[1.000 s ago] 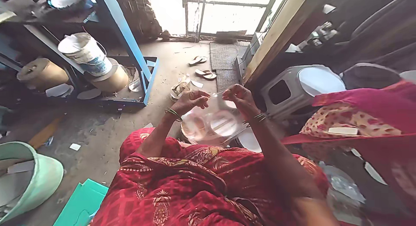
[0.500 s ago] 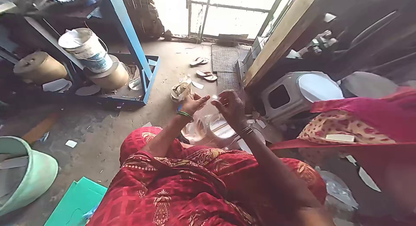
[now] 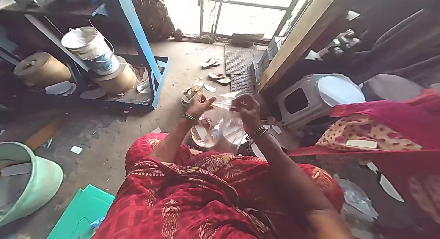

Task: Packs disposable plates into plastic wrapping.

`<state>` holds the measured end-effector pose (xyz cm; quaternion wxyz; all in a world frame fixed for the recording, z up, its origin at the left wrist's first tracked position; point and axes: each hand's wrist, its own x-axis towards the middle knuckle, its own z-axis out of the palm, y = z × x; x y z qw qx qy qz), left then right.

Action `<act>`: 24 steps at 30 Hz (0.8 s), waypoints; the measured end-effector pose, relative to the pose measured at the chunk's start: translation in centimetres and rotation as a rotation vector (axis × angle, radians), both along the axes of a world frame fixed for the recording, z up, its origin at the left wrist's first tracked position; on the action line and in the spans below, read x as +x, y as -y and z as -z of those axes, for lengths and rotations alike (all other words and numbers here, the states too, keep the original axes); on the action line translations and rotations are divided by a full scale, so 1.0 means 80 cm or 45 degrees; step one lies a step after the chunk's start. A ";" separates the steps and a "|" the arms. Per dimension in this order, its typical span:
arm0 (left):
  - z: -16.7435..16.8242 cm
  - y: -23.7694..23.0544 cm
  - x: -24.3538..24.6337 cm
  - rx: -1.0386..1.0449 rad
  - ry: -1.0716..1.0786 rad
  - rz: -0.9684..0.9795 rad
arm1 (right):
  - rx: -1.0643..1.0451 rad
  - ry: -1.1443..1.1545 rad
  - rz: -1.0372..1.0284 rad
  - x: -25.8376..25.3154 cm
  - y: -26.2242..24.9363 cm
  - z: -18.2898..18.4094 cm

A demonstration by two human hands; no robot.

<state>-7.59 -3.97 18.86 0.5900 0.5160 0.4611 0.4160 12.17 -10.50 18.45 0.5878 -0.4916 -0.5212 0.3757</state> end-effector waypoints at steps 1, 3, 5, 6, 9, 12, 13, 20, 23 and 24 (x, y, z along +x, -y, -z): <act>0.009 -0.014 -0.011 0.089 -0.202 -0.123 | -0.002 0.028 0.054 0.009 -0.005 0.008; 0.017 -0.035 -0.033 0.116 -0.419 -0.310 | -0.021 0.074 0.173 0.020 -0.016 0.022; 0.019 -0.041 -0.037 0.088 -0.376 -0.389 | -0.035 0.089 0.219 0.020 -0.025 0.028; 0.018 -0.038 -0.035 0.094 -0.293 -0.401 | -0.026 0.100 0.219 0.016 -0.027 0.030; 0.010 -0.025 -0.036 0.371 -0.144 -0.259 | 0.020 0.151 0.162 0.006 -0.025 0.023; -0.002 -0.026 -0.044 0.998 -0.262 -0.008 | 0.058 0.218 0.136 0.006 -0.018 -0.007; -0.006 -0.025 -0.046 1.142 -0.285 0.079 | 0.105 0.260 0.150 0.009 -0.016 -0.017; -0.058 0.033 -0.051 1.129 -0.615 0.181 | 0.458 0.737 0.082 0.029 0.029 -0.112; -0.092 0.067 -0.042 1.157 -0.575 0.121 | 0.615 0.824 0.082 0.029 0.055 -0.149; -0.105 0.080 -0.039 1.202 -0.520 0.132 | 0.651 0.837 0.109 0.027 0.064 -0.159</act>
